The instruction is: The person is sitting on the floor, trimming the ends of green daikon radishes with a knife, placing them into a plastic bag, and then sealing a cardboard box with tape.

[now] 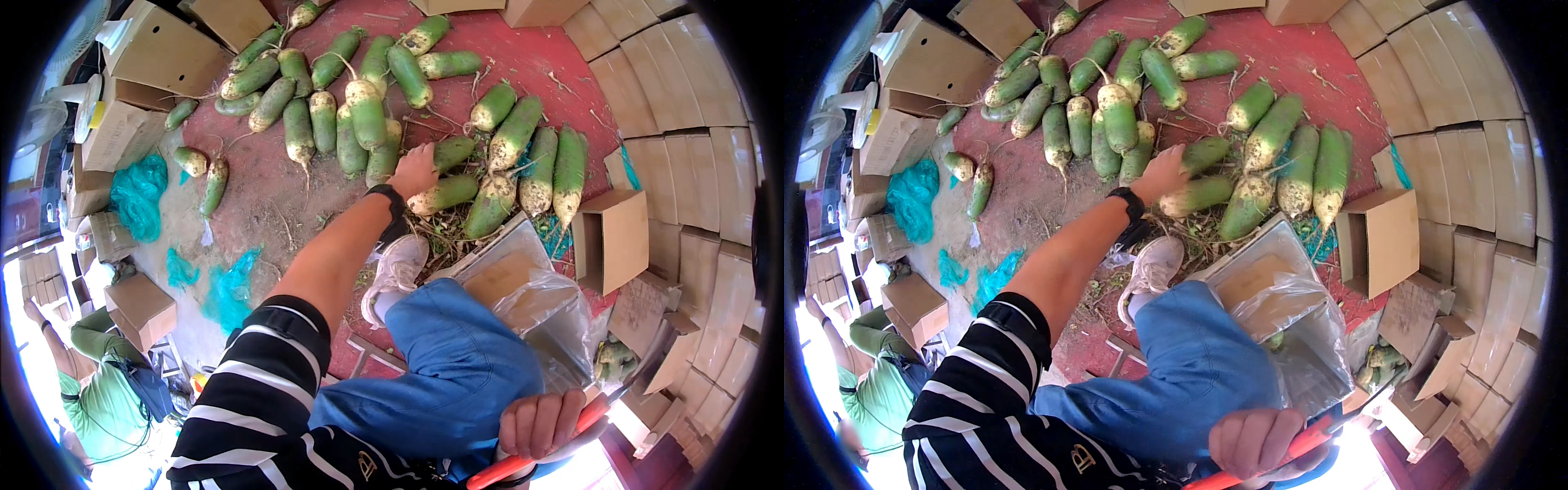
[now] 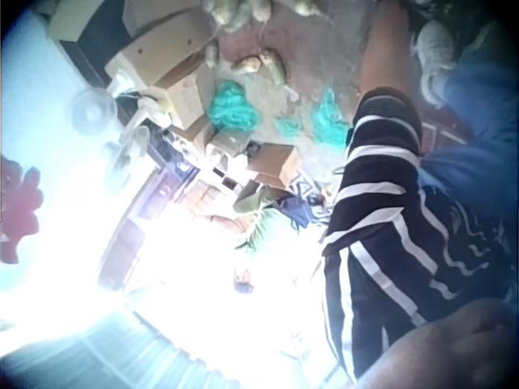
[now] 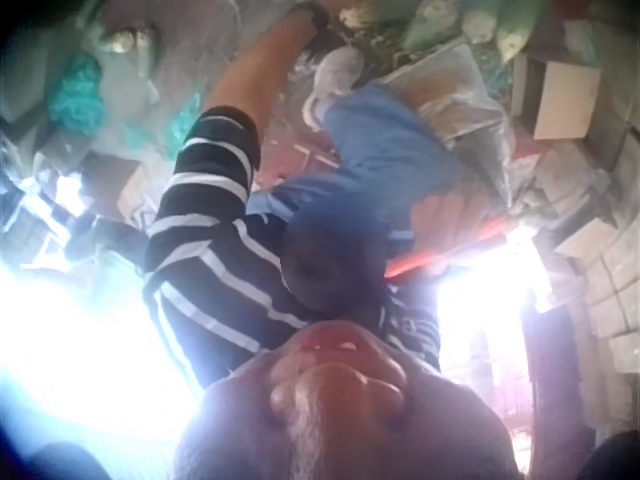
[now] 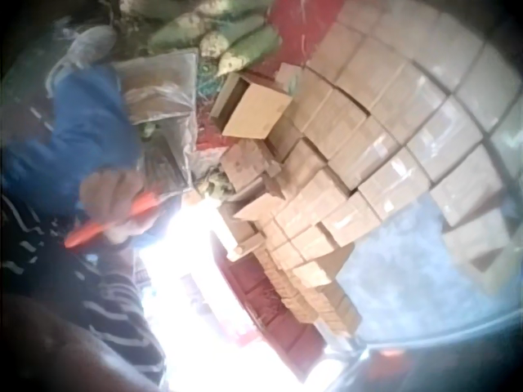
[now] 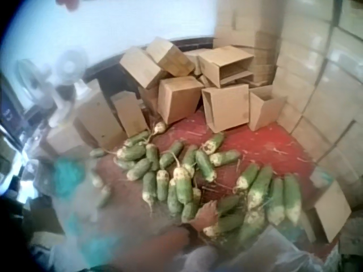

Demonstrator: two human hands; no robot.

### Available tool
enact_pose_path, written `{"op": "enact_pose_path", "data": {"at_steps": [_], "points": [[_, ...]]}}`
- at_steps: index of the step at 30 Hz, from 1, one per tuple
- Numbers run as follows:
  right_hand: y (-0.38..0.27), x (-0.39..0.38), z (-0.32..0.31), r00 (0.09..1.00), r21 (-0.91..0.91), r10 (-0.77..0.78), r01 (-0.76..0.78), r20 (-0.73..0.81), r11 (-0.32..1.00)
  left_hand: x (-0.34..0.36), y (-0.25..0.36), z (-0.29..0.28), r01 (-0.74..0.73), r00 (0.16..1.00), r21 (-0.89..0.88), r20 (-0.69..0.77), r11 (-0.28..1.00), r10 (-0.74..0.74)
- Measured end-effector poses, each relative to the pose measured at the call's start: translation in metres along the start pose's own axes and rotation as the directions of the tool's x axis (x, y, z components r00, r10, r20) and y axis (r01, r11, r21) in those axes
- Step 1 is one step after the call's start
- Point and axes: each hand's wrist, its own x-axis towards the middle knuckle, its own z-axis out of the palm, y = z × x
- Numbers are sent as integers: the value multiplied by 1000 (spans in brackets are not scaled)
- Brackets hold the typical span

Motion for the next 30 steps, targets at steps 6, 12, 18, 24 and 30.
{"op": "enact_pose_path", "data": {"at_steps": [6,12,18,24,30], "points": [[1,21,4,999,113,38,-40,14,993,21,32,2,169,969,171,153,971,-195],[-9,21,-20,950,182,64,-124,305,975,32,39,-8,228,919,196,278,954,-278],[-11,-5,-12,997,-17,-17,18,81,1000,28,2,-29,287,876,-182,446,940,-181],[-6,5,1,999,0,5,-6,49,1000,-67,-16,-110,552,824,-829,559,95,89],[-2,-13,18,996,-9,38,-39,-78,999,-160,11,-171,496,867,-858,481,-133,132]]}}
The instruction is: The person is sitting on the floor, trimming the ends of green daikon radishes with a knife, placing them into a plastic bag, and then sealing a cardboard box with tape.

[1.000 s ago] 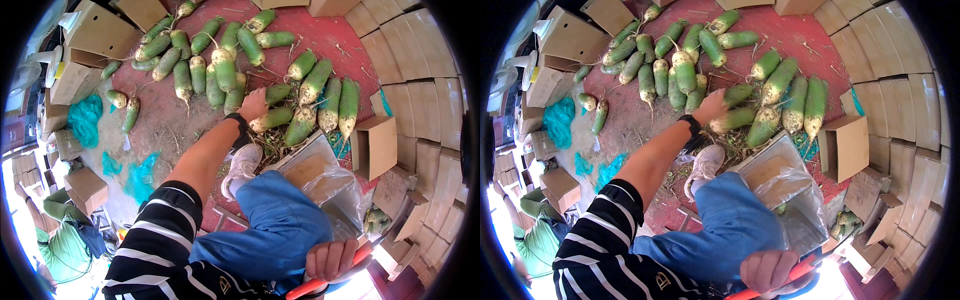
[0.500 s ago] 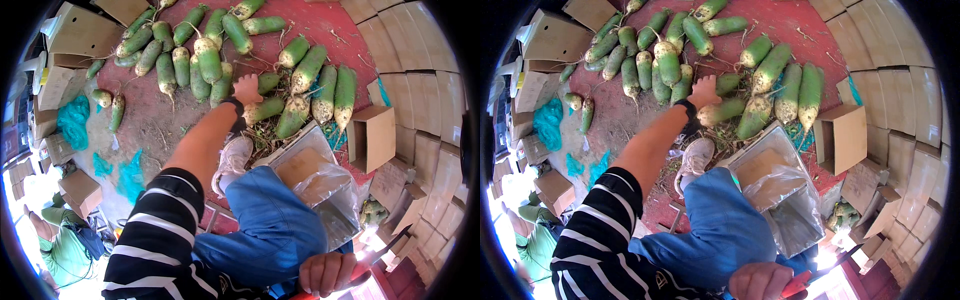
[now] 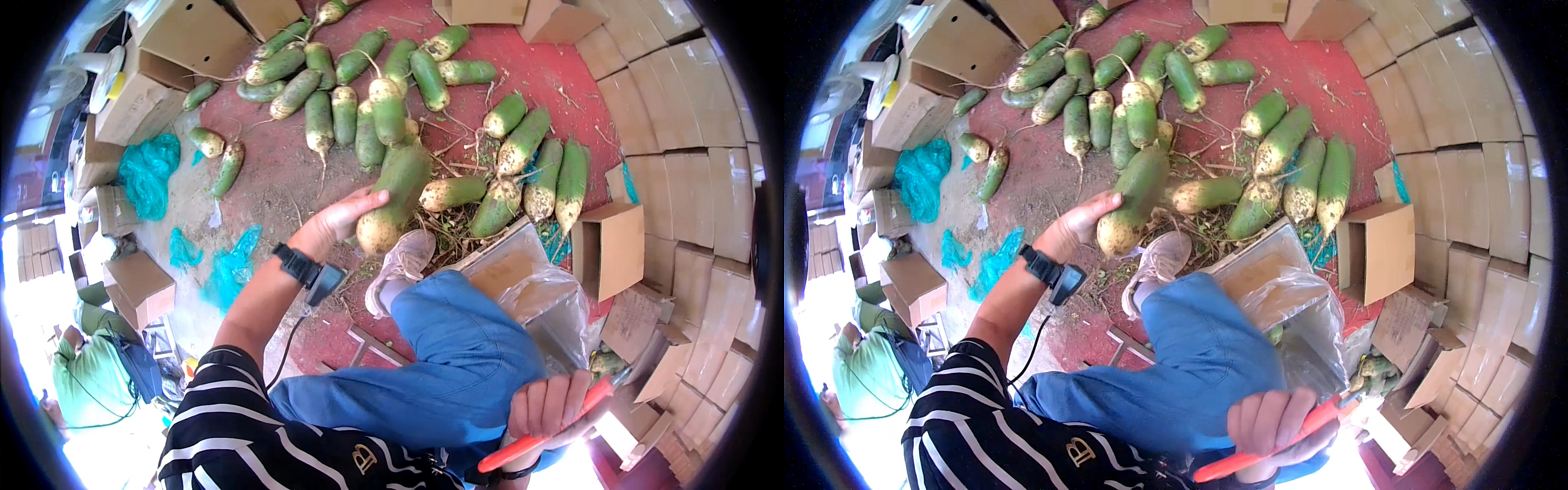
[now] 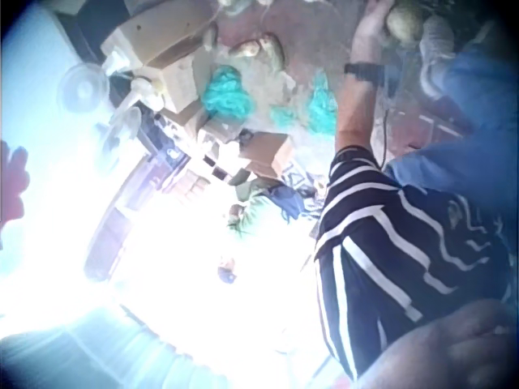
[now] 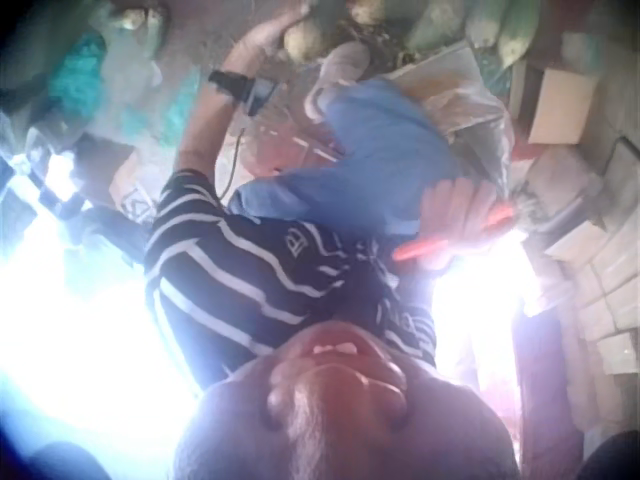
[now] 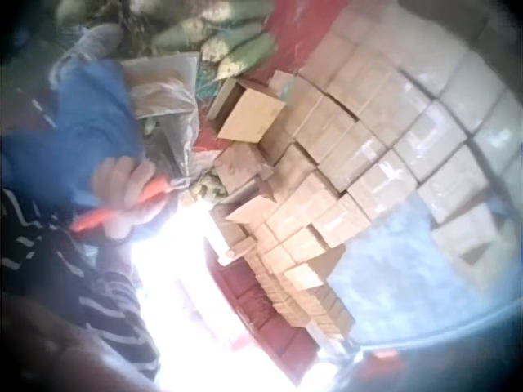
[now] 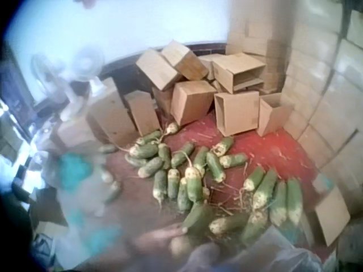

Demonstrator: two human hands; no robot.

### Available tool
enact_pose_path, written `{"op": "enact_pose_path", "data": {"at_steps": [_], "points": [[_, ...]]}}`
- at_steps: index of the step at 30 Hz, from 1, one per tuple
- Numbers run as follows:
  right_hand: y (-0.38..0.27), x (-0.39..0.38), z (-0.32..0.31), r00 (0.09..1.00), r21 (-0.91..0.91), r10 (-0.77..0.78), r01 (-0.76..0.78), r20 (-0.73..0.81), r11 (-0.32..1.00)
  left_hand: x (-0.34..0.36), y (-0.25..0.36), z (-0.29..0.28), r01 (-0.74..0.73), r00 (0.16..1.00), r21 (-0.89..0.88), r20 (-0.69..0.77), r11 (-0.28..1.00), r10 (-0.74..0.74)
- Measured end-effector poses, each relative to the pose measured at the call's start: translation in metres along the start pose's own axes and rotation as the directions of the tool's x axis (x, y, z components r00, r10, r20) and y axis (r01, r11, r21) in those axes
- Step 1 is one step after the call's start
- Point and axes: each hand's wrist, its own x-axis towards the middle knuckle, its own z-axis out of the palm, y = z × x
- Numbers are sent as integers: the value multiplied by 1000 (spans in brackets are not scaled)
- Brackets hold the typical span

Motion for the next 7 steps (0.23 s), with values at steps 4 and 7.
{"op": "enact_pose_path", "data": {"at_steps": [4,7], "points": [[4,-3,1,999,-75,21,-23,-27,997,-48,7,33,-104,993,137,-37,985,110],[7,-9,16,980,-245,73,-117,-184,962,-75,11,45,-168,981,406,-25,898,194]]}}
